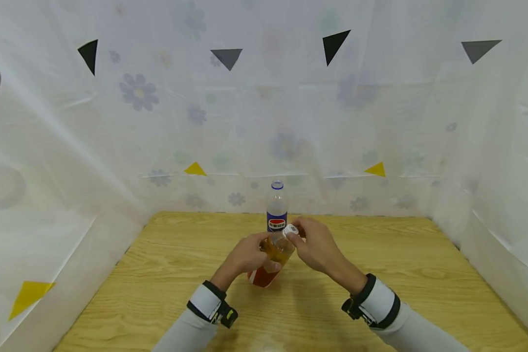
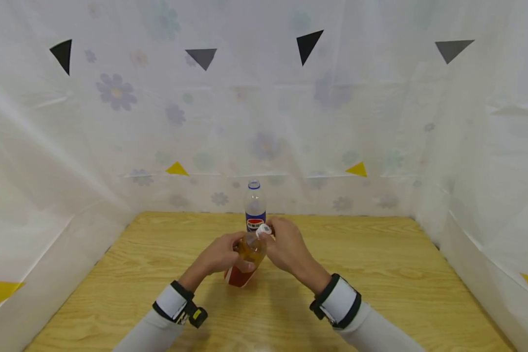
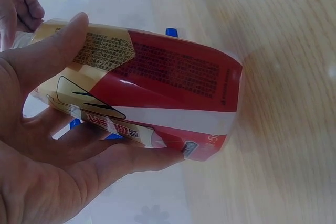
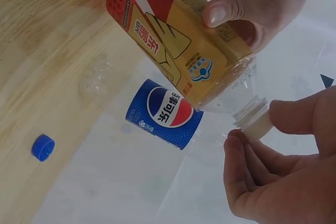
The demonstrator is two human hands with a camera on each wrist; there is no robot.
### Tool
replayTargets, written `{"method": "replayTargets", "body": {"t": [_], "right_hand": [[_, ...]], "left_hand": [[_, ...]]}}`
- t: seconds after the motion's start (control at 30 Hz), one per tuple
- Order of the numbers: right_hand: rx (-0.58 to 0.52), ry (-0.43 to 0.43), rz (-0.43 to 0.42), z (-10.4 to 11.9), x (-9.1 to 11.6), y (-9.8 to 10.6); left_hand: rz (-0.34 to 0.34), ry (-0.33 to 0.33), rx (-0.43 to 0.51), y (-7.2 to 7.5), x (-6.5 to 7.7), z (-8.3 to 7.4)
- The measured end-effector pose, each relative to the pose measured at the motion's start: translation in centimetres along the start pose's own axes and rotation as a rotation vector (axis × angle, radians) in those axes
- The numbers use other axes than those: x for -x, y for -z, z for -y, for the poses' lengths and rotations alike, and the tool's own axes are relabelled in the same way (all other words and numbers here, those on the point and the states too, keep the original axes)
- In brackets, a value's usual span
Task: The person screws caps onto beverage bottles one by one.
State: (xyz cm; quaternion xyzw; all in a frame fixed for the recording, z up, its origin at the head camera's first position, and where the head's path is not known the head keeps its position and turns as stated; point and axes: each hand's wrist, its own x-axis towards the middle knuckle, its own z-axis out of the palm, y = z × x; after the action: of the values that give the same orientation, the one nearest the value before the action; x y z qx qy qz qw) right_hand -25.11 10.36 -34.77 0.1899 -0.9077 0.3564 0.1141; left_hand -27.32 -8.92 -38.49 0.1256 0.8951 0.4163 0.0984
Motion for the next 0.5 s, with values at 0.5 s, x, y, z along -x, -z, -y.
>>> {"method": "replayTargets", "body": {"t": [0.5], "right_hand": [[0.016,-0.041,-0.024,-1.01,-0.13,-0.3]], "left_hand": [[0.003,0.032,-0.009,-0.13,-0.06,-0.03]]}}
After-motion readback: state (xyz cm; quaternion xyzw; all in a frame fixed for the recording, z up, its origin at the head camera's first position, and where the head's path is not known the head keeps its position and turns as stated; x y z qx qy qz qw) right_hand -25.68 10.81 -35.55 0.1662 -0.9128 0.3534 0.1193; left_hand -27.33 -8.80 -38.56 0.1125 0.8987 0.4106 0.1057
